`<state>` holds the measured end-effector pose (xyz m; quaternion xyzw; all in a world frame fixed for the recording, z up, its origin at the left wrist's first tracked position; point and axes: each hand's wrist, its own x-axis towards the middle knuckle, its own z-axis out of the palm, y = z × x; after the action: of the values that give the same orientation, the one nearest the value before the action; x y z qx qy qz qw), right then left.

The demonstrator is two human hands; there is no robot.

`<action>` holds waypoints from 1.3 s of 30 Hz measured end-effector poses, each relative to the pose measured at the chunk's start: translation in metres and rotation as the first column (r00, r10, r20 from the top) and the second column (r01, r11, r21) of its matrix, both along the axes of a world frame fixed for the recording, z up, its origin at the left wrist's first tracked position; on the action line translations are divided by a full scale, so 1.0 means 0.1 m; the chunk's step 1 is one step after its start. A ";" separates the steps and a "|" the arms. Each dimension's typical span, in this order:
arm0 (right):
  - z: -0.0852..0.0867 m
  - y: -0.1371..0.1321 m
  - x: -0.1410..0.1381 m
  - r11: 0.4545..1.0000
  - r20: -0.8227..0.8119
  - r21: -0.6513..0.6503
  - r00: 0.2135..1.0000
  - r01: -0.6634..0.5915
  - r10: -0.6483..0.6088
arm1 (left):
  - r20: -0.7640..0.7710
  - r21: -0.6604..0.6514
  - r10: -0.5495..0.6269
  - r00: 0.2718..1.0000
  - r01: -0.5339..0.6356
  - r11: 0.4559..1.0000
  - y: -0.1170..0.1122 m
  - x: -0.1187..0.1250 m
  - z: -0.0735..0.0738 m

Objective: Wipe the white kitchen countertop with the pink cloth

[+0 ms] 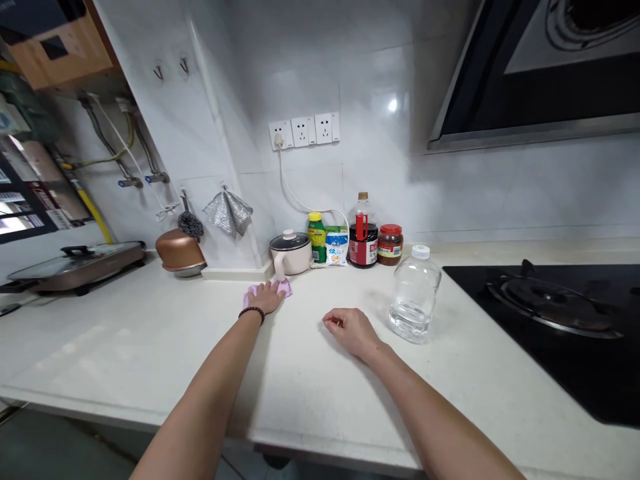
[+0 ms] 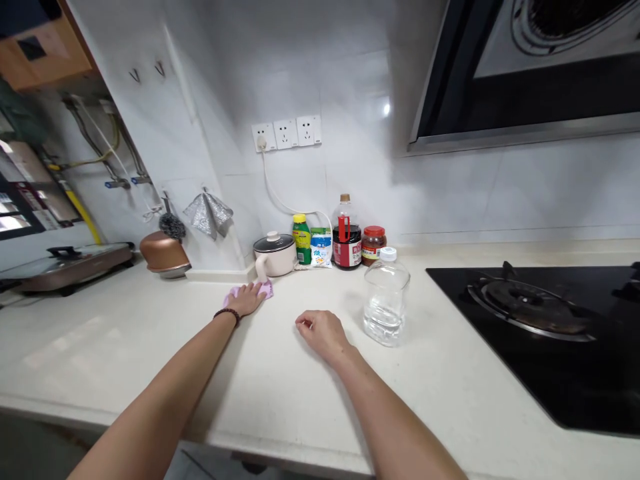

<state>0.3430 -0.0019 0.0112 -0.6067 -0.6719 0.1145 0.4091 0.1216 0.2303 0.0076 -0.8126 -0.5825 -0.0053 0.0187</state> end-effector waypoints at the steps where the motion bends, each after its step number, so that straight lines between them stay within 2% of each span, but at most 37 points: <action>1: 0.00 0.00 -0.01 1.000 0.004 -0.003 1.000 -0.004 0.004 | 0.011 -0.006 0.001 1.000 -0.001 1.000 0.05 0.00 0.00; 8: 0.03 -0.01 0.00 0.997 0.016 -0.071 1.000 -0.013 0.014 | 0.058 -0.021 0.022 0.998 -0.021 1.000 0.19 0.04 0.00; 11: 0.04 -0.01 0.03 0.997 0.028 -0.071 1.000 -0.004 0.006 | 0.072 -0.035 0.001 0.997 0.002 0.999 0.13 0.00 0.00; 15: 0.03 0.01 0.06 0.997 0.038 -0.074 0.999 0.005 -0.002 | 0.061 -0.066 -0.031 0.998 0.035 0.997 -0.08 -0.10 0.02; 21: -0.01 0.06 0.12 0.997 0.046 -0.071 0.999 0.018 -0.015 | 0.028 -0.097 -0.087 0.996 0.090 0.991 -0.55 -0.25 0.09; 26: 0.00 0.07 0.14 0.996 0.059 -0.077 0.997 0.047 -0.042 | 0.011 -0.139 -0.195 0.981 0.194 0.971 -1.11 -0.36 0.13; 31: 0.03 0.04 0.12 0.997 0.064 -0.063 0.997 0.053 -0.049 | -0.003 -0.183 -0.387 0.922 0.380 0.907 -1.84 -0.50 0.16; 34: 0.03 0.04 0.09 0.997 0.074 -0.050 0.996 0.051 -0.047 | -0.018 -0.209 -0.485 0.874 0.471 0.857 -2.19 -0.52 0.18; 36: 0.03 0.05 0.07 0.998 0.074 -0.040 0.997 0.041 -0.038 | -0.014 -0.222 -0.529 0.849 0.513 0.829 -2.31 -0.52 0.20; 39: 0.02 0.06 0.05 0.999 0.074 -0.034 0.997 0.030 -0.028 | 0.000 -0.225 -0.561 0.828 0.546 0.807 -2.33 -0.48 0.23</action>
<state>0.3484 0.0045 0.0134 -0.6274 -0.6756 0.0980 0.3747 0.0740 -0.0028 0.0301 -0.9438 -0.3165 0.0797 -0.0523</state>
